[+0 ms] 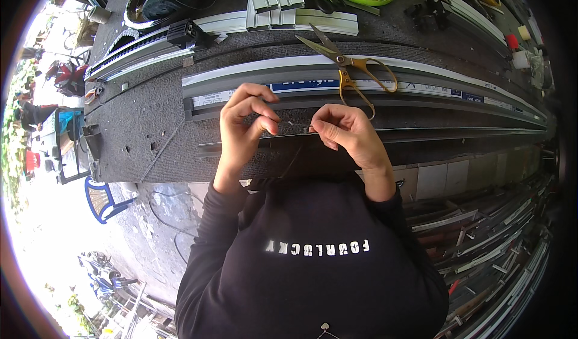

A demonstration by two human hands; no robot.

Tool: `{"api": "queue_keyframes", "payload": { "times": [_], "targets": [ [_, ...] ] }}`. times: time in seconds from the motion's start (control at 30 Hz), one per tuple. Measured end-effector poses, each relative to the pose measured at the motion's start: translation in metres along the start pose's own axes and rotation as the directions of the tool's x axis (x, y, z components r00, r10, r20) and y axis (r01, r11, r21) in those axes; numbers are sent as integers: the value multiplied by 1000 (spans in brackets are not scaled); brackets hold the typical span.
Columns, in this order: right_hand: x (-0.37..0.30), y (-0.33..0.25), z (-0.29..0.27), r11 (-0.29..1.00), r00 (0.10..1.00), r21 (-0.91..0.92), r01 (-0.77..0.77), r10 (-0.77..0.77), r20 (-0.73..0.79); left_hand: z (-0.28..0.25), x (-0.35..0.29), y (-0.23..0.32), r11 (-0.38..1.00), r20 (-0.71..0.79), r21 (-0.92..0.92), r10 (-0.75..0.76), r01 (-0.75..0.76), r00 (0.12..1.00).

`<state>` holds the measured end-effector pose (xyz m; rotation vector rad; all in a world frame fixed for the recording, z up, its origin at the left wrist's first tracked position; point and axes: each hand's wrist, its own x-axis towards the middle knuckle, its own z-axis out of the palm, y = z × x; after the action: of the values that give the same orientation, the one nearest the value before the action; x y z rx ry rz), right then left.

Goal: The person assembles small metal frame components on a workbench. They use scissors to cut a thin wire, then thread the wire through small metal pieces and attach them to a larger metal frame. The person handles various metal parts and tools on a cluttered workbench.

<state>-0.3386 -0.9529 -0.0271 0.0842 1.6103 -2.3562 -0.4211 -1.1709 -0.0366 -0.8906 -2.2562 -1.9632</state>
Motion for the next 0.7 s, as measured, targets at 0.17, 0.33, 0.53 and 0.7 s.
{"api": "queue_keyframes", "payload": {
  "times": [0.17, 0.33, 0.53, 0.7],
  "targets": [
    [1, 3, 6, 991, 993, -85, 105, -110, -53, 7, 0, -2, 987, -210, -156, 15, -48, 978],
    [-2, -4, 25, 798, 942, -590, 124, -282, -184, 11, 4, 12, 997, -142, -70, 19, -30, 990],
    [-4, -25, 40, 645, 860, -701, 305, -503, -88, 19, 12, 35, 994, 8, 98, 48, -48, 999],
    [-1, -21, 36, 867, 915, -416, 275, -369, -164, 30, 10, 34, 965, -15, -229, -135, 128, 991]
  ]
}}
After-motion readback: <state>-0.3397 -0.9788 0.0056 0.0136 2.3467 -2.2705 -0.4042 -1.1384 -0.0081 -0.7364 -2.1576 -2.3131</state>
